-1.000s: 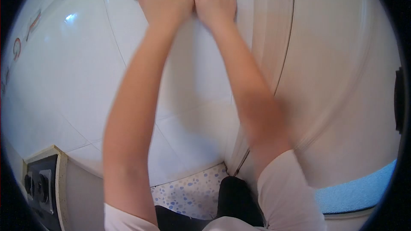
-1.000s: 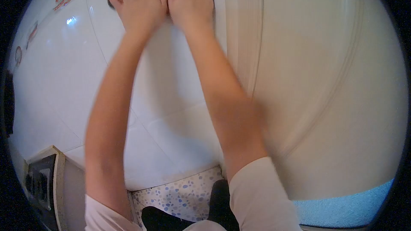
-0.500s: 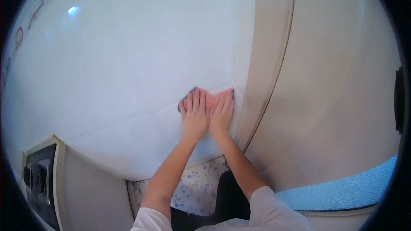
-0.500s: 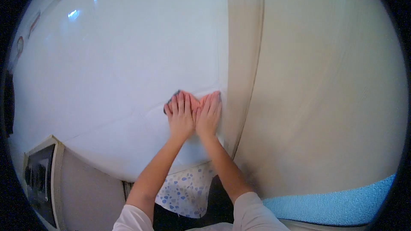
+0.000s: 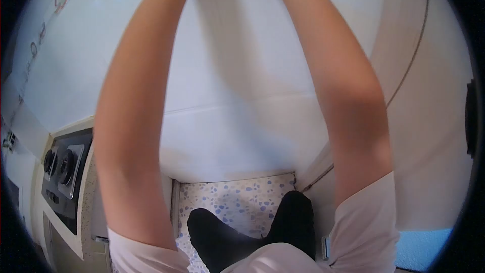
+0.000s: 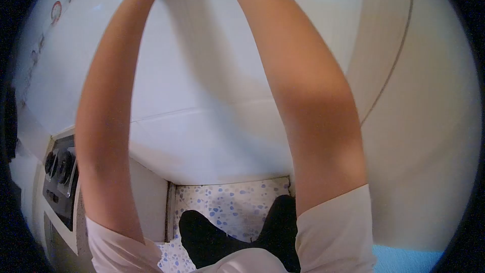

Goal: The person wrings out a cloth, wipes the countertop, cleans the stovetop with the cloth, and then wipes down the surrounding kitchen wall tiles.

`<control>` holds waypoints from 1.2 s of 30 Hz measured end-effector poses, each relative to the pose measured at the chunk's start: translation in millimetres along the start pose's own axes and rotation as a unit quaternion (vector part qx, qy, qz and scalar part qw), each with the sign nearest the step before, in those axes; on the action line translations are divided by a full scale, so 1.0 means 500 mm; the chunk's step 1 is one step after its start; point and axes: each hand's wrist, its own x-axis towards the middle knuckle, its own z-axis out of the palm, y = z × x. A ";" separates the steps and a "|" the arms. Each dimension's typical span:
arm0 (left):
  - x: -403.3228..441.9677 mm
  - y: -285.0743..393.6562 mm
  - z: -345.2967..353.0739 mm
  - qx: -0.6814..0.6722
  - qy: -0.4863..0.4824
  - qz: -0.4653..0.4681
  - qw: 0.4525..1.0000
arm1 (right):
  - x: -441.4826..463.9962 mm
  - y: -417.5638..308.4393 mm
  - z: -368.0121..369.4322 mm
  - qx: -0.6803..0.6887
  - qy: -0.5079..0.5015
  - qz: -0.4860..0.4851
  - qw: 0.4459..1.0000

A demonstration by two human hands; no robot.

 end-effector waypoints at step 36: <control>-0.057 -0.395 -0.087 -0.034 -0.044 -0.017 0.998 | -0.016 -0.396 0.061 0.021 -0.075 -0.034 0.996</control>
